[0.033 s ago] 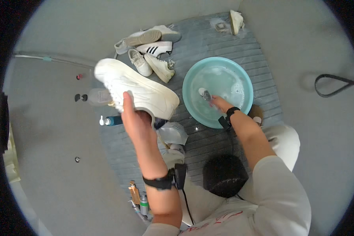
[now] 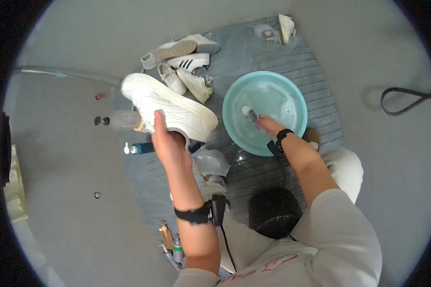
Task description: Scrubbing white sneakers with a brush and soapy water in a bucket.
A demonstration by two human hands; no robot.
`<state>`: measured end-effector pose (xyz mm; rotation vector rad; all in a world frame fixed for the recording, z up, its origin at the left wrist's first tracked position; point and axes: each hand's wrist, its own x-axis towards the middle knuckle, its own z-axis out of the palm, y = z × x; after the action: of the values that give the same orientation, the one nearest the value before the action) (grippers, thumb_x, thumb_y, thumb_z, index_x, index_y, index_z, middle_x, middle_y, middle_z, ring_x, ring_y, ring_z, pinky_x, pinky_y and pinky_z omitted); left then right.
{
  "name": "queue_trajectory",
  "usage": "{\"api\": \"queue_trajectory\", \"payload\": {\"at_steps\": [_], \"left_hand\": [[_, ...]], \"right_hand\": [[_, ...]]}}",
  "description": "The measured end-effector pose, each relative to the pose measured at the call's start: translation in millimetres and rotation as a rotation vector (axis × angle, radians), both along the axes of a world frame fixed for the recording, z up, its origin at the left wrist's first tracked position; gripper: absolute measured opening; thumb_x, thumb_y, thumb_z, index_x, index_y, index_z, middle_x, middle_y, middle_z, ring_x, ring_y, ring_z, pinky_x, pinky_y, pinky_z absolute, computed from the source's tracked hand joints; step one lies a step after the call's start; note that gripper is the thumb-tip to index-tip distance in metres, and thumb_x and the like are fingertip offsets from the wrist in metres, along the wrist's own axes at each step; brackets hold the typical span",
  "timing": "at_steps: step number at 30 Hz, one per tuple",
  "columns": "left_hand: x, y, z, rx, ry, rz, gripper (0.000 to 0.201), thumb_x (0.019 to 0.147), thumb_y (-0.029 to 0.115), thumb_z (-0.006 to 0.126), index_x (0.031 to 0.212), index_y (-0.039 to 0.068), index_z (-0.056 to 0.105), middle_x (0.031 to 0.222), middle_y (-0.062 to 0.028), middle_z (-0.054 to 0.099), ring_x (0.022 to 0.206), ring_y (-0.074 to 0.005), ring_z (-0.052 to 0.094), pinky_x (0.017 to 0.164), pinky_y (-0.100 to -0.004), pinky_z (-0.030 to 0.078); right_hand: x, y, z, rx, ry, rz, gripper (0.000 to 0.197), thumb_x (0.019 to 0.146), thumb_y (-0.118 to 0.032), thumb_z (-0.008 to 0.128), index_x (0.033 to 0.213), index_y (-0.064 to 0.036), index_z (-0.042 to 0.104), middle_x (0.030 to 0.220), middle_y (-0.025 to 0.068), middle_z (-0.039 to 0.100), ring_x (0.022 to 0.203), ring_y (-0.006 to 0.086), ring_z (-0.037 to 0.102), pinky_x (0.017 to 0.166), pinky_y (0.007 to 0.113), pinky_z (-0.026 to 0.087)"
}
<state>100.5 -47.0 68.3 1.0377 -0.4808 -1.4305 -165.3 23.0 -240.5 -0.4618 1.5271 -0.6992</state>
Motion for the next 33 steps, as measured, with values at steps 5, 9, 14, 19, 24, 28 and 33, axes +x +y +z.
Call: {"api": "queue_trajectory", "payload": {"at_steps": [5,9,14,19,24,28,33], "left_hand": [[-31,-21,-52,-0.031,0.03,-0.124,0.052,0.097,0.028,0.057,0.135,-0.004,0.043,0.129,-0.0144,0.056,0.115,-0.026,0.057,0.096,-0.0385,0.046],[-42,-24,-85,-0.048,-0.04,-0.247,0.049,0.097,0.027,0.057,0.135,-0.002,0.044,0.129,-0.0131,0.055,0.115,-0.0254,0.056,0.096,-0.0385,0.046],[-82,-13,-89,-0.031,-0.055,-0.384,0.054,0.1,0.035,0.05,0.135,-0.006,0.043,0.126,-0.0122,0.056,0.11,-0.02,0.056,0.093,-0.033,0.045],[-99,-12,-76,0.03,0.111,-0.486,0.072,0.1,0.056,0.035,0.142,-0.002,0.035,0.139,-0.0161,0.047,0.124,-0.0248,0.051,0.104,-0.0373,0.041],[-112,-7,-55,0.073,0.037,-0.572,0.077,0.099,0.06,0.02,0.145,-0.001,0.029,0.146,-0.0166,0.041,0.133,-0.0271,0.043,0.111,-0.0386,0.034],[-117,-5,-43,0.076,0.099,-0.597,0.075,0.1,0.059,0.018,0.147,0.0,0.025,0.151,-0.0162,0.033,0.139,-0.0279,0.033,0.115,-0.0405,0.027],[-119,-5,-36,0.022,0.351,-0.559,0.07,0.101,0.055,0.025,0.147,0.002,0.027,0.148,-0.0161,0.036,0.138,-0.0289,0.033,0.115,-0.0423,0.026]], "right_hand": [[-44,-24,67,-0.18,0.126,-0.011,0.029,0.09,-0.007,0.055,0.119,-0.0013,0.058,0.102,0.009,0.061,0.093,0.0189,0.059,0.081,0.032,0.047],[-42,-47,159,-0.297,0.305,0.305,0.031,0.091,-0.007,0.055,0.121,-0.0009,0.056,0.103,0.0082,0.062,0.09,0.0181,0.061,0.08,0.031,0.049],[-41,-23,238,-0.449,0.286,0.17,0.031,0.093,-0.007,0.051,0.122,-0.0003,0.056,0.102,0.0068,0.063,0.085,0.0136,0.062,0.078,0.028,0.051],[1,-13,269,-0.605,0.29,0.194,0.038,0.09,-0.005,0.053,0.128,-0.0024,0.054,0.099,0.0091,0.062,0.083,0.0169,0.062,0.076,0.03,0.051],[8,-5,275,-0.83,0.597,0.255,0.048,0.089,-0.002,0.051,0.137,-0.0093,0.049,0.099,0.0151,0.058,0.09,0.0273,0.06,0.08,0.034,0.048],[8,3,290,-0.866,0.613,0.278,0.059,0.088,0.005,0.048,0.143,-0.0181,0.044,0.103,0.0186,0.054,0.093,0.0321,0.056,0.084,0.037,0.046],[3,3,302,-0.941,0.648,0.301,0.065,0.086,0.008,0.047,0.144,-0.0217,0.044,0.105,0.0189,0.053,0.092,0.0322,0.056,0.084,0.038,0.047]]}}
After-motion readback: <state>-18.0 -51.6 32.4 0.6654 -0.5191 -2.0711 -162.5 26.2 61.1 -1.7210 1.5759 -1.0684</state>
